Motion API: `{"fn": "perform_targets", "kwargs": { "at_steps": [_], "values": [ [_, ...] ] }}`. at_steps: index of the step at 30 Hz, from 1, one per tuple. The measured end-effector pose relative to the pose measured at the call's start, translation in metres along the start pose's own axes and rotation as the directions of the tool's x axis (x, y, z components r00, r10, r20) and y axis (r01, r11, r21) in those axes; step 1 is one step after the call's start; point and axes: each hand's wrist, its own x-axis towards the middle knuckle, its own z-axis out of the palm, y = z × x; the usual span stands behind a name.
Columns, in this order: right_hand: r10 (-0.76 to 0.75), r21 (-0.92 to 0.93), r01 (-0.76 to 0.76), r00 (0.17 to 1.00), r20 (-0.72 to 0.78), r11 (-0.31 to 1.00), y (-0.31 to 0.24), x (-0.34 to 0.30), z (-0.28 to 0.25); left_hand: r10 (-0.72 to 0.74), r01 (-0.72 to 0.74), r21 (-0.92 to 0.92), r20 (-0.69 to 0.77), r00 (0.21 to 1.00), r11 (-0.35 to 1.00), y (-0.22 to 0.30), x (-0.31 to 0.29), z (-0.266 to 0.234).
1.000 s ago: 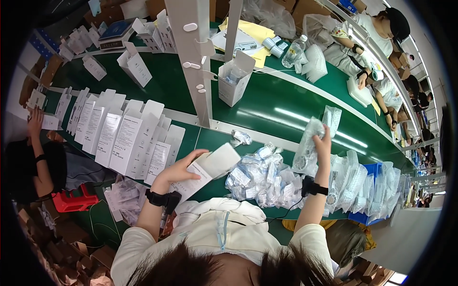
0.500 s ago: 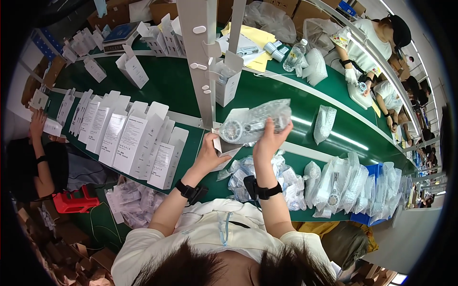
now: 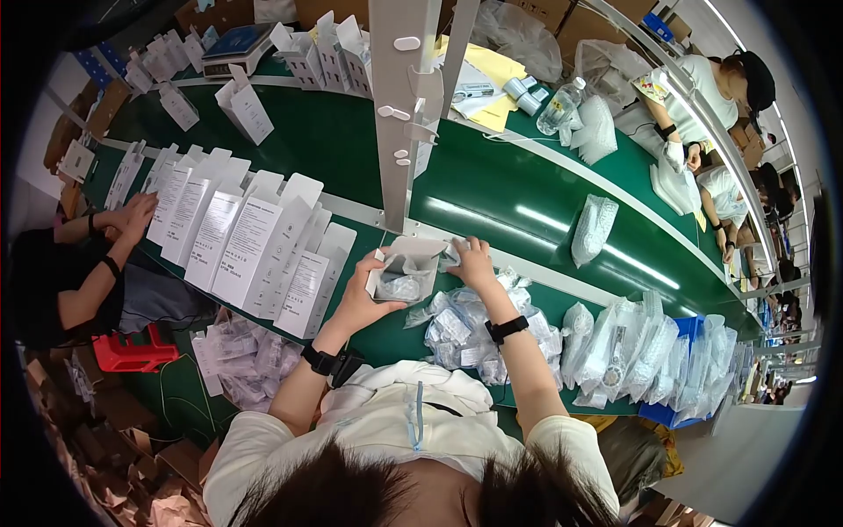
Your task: Packing small electronic components into white cardboard boxes at an assembly line.
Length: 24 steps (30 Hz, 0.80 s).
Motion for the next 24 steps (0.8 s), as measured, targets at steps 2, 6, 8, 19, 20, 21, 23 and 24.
{"fn": "perform_targets", "kwargs": {
  "at_steps": [2, 6, 8, 19, 20, 21, 23, 24],
  "values": [
    [-0.011, -0.208, 0.045, 0.987, 0.162, 0.977, 0.006, -0.003, 0.017, -0.011, 0.011, 0.003, -0.019, 1.0, 1.0, 0.001, 0.002, 0.0],
    [-0.122, -0.001, 0.122, 0.991, -0.047, 0.993, 0.046, -0.007, 0.014, 0.034, -0.032, 0.087, -0.026, 0.999, 0.996, 0.03, 0.035, 0.015],
    [0.131, 0.303, -0.12, 0.991, -0.018, 0.946, 0.007, -0.004, -0.025, 0.038, -0.027, 0.157, -0.073, 0.997, 0.987, 0.035, 0.036, 0.011],
    [-0.38, 0.382, 0.404, 0.914, -0.14, 0.831, -0.093, -0.022, -0.144, -0.177, 0.203, 0.212, -0.137, 0.975, 0.956, 0.055, 0.063, 0.006],
    [-0.382, 0.383, 0.406, 0.913, -0.142, 0.83, -0.099, -0.02, -0.138, -0.176, 0.203, 0.215, -0.138, 0.975, 0.955, 0.054, 0.065, 0.004],
    [-0.552, 0.262, 0.539, 0.834, -0.028, 0.801, -0.101, -0.016, -0.131, -0.187, 0.216, 0.212, -0.145, 0.972, 0.953, 0.052, 0.067, 0.004],
    [-0.681, 0.15, 0.665, 0.725, 0.106, 0.731, -0.103, -0.01, -0.115, -0.21, 0.24, 0.207, -0.158, 0.965, 0.948, 0.048, 0.07, 0.005],
    [-0.714, 0.104, 0.707, 0.688, 0.126, 0.7, -0.102, -0.008, -0.103, -0.208, 0.237, 0.208, -0.152, 0.966, 0.949, 0.046, 0.07, 0.005]
  ]
}}
